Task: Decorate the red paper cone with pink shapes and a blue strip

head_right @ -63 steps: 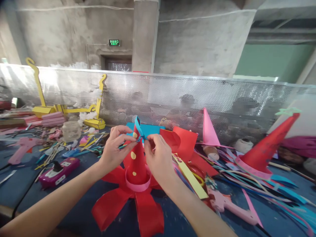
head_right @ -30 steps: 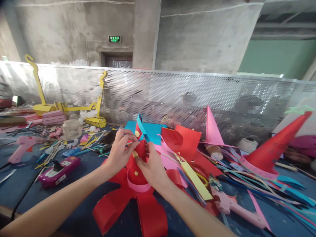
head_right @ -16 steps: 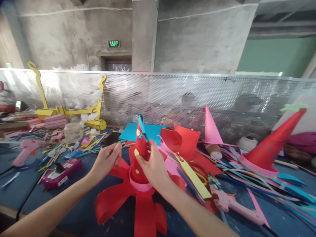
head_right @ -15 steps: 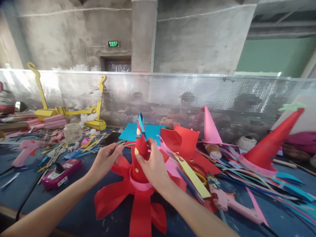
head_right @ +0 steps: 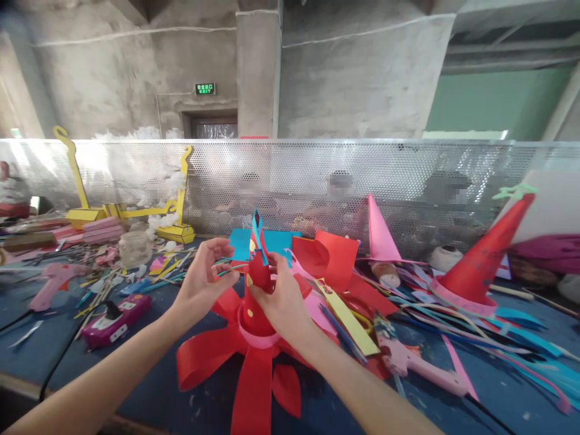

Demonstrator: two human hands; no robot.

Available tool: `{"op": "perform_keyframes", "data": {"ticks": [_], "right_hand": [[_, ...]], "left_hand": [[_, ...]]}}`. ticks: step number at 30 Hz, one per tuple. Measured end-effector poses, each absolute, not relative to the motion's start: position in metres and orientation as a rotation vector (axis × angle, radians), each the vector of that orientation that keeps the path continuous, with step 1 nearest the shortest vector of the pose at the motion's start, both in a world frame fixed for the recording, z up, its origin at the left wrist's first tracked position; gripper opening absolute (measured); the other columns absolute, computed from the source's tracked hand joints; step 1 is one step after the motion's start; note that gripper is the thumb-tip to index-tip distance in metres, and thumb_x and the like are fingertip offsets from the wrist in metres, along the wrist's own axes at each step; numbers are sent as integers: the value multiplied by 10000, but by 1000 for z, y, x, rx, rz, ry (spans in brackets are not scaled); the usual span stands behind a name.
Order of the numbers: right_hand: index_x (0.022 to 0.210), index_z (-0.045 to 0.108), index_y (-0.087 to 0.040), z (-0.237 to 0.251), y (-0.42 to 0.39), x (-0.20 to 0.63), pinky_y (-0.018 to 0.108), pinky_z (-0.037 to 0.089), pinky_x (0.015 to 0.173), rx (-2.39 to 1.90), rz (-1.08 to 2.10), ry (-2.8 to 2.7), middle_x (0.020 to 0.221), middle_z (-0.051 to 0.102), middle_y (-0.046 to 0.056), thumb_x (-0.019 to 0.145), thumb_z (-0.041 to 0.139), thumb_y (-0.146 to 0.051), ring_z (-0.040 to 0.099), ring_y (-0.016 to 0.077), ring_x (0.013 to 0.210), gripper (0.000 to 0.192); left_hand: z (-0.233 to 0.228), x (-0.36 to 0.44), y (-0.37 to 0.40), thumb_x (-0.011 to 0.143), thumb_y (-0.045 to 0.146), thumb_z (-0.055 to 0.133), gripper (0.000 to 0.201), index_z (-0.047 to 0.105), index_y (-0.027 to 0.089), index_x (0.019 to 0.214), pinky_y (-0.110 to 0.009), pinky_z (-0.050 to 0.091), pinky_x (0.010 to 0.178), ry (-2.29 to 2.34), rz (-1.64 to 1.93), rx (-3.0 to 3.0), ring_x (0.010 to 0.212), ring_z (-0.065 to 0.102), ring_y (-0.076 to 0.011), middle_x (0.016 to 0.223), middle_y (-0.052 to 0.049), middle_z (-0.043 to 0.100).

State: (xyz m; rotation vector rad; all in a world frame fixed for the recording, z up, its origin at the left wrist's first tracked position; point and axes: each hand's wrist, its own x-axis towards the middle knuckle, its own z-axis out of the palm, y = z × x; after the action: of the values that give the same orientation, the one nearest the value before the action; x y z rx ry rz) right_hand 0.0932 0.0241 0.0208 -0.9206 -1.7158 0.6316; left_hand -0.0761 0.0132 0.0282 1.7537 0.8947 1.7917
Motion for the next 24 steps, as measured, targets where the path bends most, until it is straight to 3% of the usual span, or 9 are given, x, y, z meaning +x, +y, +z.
{"op": "perform_keyframes", "data": {"ticks": [2,5,9,14,17,21,24], "right_hand": [[1213,458,-229,18,26,97,472,563,845,-871,780,-1715,1146,652,114,750,706,-363,653,283,1037,542],[1177,483,-258,15,32,102,453,568,851,-748,940,-1753,1129,665,81,744,731,-315,661,263,1050,502],[1031,563,-264,18,38,109,471,540,922,-625,1038,-1774,1114,692,62,741,746,-293,666,255,1061,345],[1104,577,-268,25,41,118,473,525,947,-646,1068,-1764,1222,630,80,749,757,-368,601,265,1163,410],[1044,560,-255,26,38,119,426,532,889,-736,915,-1680,1190,589,76,745,748,-407,584,242,1094,385],[891,508,-243,27,30,108,346,492,705,-849,512,-1670,854,518,-3,775,716,-453,516,168,748,317],[819,451,-247,28,27,96,338,453,647,-908,267,-1706,762,474,-20,814,668,-494,473,165,672,329]], "left_hand": [[32,-75,17,714,229,717,570,451,214,1217,-359,490,871,923,1666,1693,1215,500,-258,1242,-127,527],[37,-77,25,660,213,750,690,438,217,1276,-409,490,891,847,1356,1614,1188,546,-285,1331,-151,520],[37,-81,40,663,205,792,572,559,180,1185,-420,473,928,598,986,1685,1077,620,-261,1220,-123,633],[32,-79,49,654,214,838,608,564,178,1196,-407,483,908,514,988,1689,1038,637,-251,1180,-106,659],[35,-79,47,658,215,839,626,552,180,1214,-395,500,876,559,1031,1681,973,649,-229,1118,-96,676],[39,-79,43,689,222,813,571,544,189,1191,-383,531,817,596,1101,1714,921,655,-214,1072,-86,676],[38,-77,42,710,236,796,525,548,195,1171,-386,545,803,611,1143,1804,925,663,-222,1082,-93,670]]}}
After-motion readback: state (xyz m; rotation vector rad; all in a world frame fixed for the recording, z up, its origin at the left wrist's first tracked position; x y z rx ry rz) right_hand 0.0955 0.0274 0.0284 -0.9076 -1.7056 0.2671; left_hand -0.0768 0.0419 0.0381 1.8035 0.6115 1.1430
